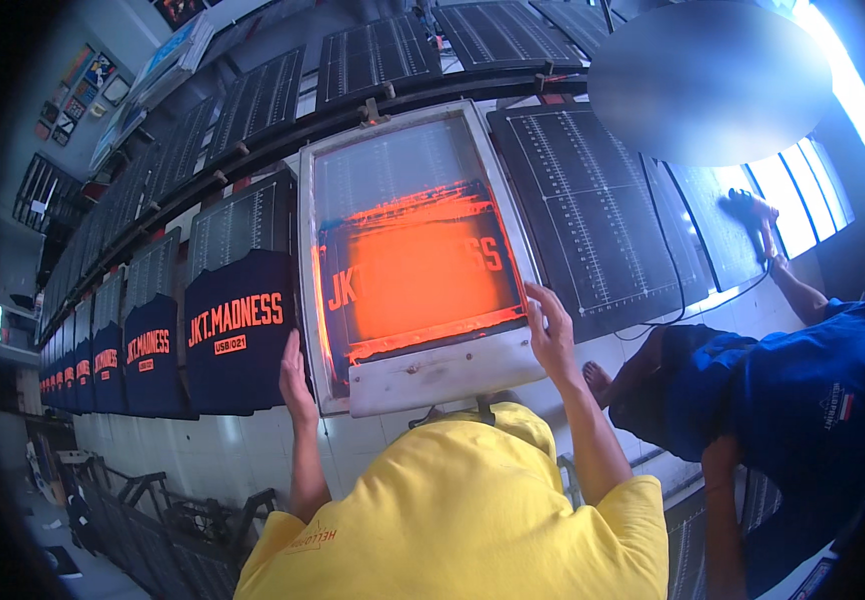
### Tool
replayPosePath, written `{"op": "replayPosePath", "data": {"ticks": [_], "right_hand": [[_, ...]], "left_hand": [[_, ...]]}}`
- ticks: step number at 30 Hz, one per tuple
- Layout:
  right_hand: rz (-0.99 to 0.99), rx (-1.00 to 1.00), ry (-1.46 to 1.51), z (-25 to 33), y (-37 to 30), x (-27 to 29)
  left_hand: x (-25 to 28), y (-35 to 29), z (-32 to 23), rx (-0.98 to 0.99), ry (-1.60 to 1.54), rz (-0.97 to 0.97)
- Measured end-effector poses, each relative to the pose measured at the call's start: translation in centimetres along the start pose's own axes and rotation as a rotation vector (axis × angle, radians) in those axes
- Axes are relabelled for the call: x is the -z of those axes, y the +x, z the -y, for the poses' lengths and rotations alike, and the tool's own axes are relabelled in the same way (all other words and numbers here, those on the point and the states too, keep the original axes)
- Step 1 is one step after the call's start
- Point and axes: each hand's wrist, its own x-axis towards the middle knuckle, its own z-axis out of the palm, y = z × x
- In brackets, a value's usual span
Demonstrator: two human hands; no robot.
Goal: The person spreads ink across a screen using a squeegee to print designs onto t-shirts and moves the screen to the next shirt in a row.
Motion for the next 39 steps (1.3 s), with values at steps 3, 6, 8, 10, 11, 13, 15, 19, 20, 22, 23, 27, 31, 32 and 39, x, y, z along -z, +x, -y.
{"op": "replayPosePath", "data": {"ticks": [3, 6, 8, 10, 11, 13, 15, 19, 20, 22, 23, 27, 31, 32, 39], "right_hand": [[-0.152, -0.083, 0.497, 0.0, 3.7, -1.8], [-0.097, -0.107, 0.492, -1.7, 6.2, -3.0], [-0.061, -0.11, 0.488, -0.6, 6.9, -3.6], [-0.061, -0.096, 0.487, -0.4, 7.3, -4.0], [-0.064, -0.093, 0.483, -0.5, 7.2, -4.0], [-0.069, -0.097, 0.5, -0.6, 7.2, -4.2], [-0.072, -0.119, 0.5, -0.7, 7.2, -4.3], [0.055, -0.076, 0.445, 0.3, 7.2, -6.3], [0.126, -0.08, 0.404, 1.4, 6.6, -7.3], [0.213, -0.048, 0.402, 2.1, 5.8, -9.9], [0.253, -0.033, 0.399, 2.4, 5.7, -10.9], [0.285, -0.037, 0.408, 3.9, 5.9, -12.5], [0.21, -0.017, 0.385, 2.3, 7.2, -10.9], [0.134, -0.051, 0.408, 1.7, 7.9, -10.0], [-0.058, -0.011, 0.353, 2.7, 8.3, -4.7]], "left_hand": [[-2.2, 3.7, -0.6, 0.002, -0.28, 0.042], [-3.6, 6.6, -0.7, -0.012, -0.394, 0.083], [-3.6, 7.3, -0.6, -0.024, -0.38, 0.138], [-3.5, 7.5, -1.0, -0.018, -0.347, 0.122], [-3.7, 7.5, -1.3, -0.01, -0.333, 0.117], [-3.6, 7.2, -1.4, -0.012, -0.333, 0.088], [-3.0, 7.1, -0.8, -0.032, -0.316, 0.087], [-0.7, 7.2, 0.5, -0.046, -0.349, -0.028], [0.1, 7.4, 0.6, -0.056, -0.36, -0.076], [1.5, 7.2, 0.6, -0.068, -0.382, -0.15], [1.9, 7.0, 0.4, -0.061, -0.381, -0.158], [2.5, 6.3, -0.4, -0.062, -0.356, -0.16], [-0.8, 6.4, -1.3, -0.089, -0.352, 0.086], [-2.8, 6.4, -2.2, -0.076, -0.359, 0.141], [-5.5, 10.4, -1.7, -0.143, -0.451, 0.27]]}}
